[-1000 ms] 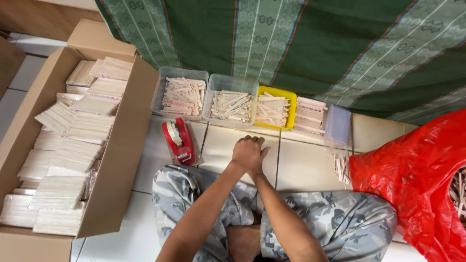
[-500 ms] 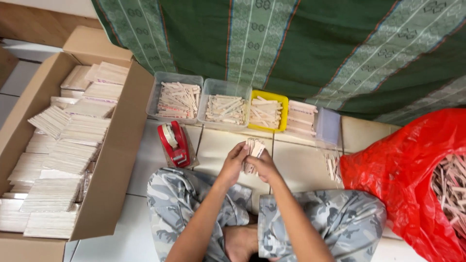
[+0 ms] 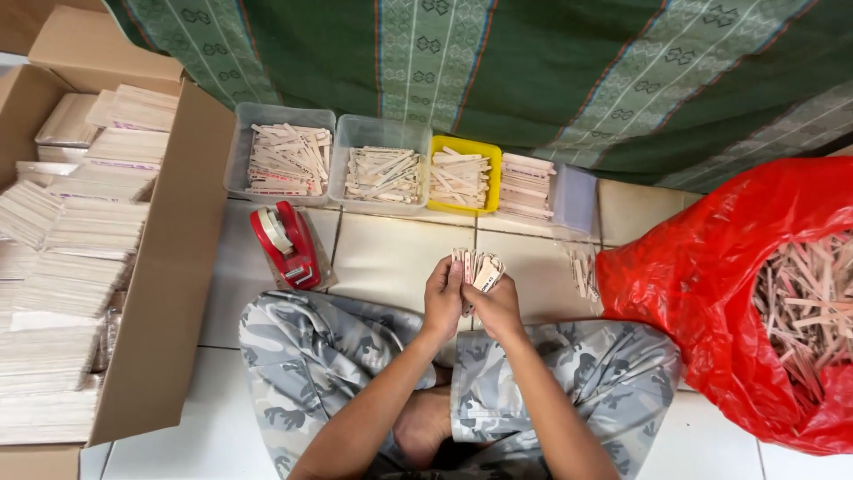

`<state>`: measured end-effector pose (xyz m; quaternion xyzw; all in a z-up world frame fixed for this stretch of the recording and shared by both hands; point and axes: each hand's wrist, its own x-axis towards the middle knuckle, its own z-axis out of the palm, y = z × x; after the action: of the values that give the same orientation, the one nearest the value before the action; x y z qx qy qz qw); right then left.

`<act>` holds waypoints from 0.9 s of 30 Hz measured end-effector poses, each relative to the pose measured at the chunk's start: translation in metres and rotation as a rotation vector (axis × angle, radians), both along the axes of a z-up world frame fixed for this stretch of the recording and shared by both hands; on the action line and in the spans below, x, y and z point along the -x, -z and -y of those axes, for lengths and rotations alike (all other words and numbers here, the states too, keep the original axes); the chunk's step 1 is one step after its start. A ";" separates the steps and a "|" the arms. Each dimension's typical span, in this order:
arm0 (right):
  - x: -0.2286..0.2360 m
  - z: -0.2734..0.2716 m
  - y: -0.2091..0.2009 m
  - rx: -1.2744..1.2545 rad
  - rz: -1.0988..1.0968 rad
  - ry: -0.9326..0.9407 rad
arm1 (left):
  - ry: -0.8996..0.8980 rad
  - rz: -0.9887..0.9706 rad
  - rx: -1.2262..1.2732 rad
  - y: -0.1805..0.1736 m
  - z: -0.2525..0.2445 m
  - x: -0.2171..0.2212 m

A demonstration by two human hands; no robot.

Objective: Sorting and stacking wooden sticks from a large bag into smaller plastic containers and organized piles on the floor.

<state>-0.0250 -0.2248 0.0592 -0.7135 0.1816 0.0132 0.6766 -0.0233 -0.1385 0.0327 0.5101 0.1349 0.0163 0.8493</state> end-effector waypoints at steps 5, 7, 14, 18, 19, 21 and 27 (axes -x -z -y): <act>-0.008 -0.013 -0.023 0.054 0.004 -0.012 | -0.038 0.035 0.009 -0.005 -0.009 -0.004; -0.007 -0.017 -0.025 0.067 0.015 -0.007 | -0.059 0.040 0.011 -0.007 -0.010 -0.004; -0.009 -0.020 -0.029 0.088 0.013 0.068 | -0.107 -0.014 0.035 0.009 -0.009 -0.013; -0.008 -0.019 -0.032 0.086 0.028 0.091 | -0.168 -0.006 -0.031 0.035 -0.011 -0.018; -0.009 -0.019 -0.032 0.086 0.024 0.088 | -0.171 -0.009 -0.032 0.026 -0.012 -0.014; -0.011 -0.020 -0.031 0.180 0.029 0.043 | -0.032 -0.039 -0.033 0.008 -0.012 -0.007; -0.009 -0.017 -0.020 0.131 0.010 0.082 | 0.051 -0.054 -0.082 -0.014 -0.010 -0.001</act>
<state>-0.0159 -0.2075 0.0792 -0.7483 0.2075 -0.0298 0.6294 -0.0224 -0.1282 0.0472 0.5481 0.1437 -0.0135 0.8238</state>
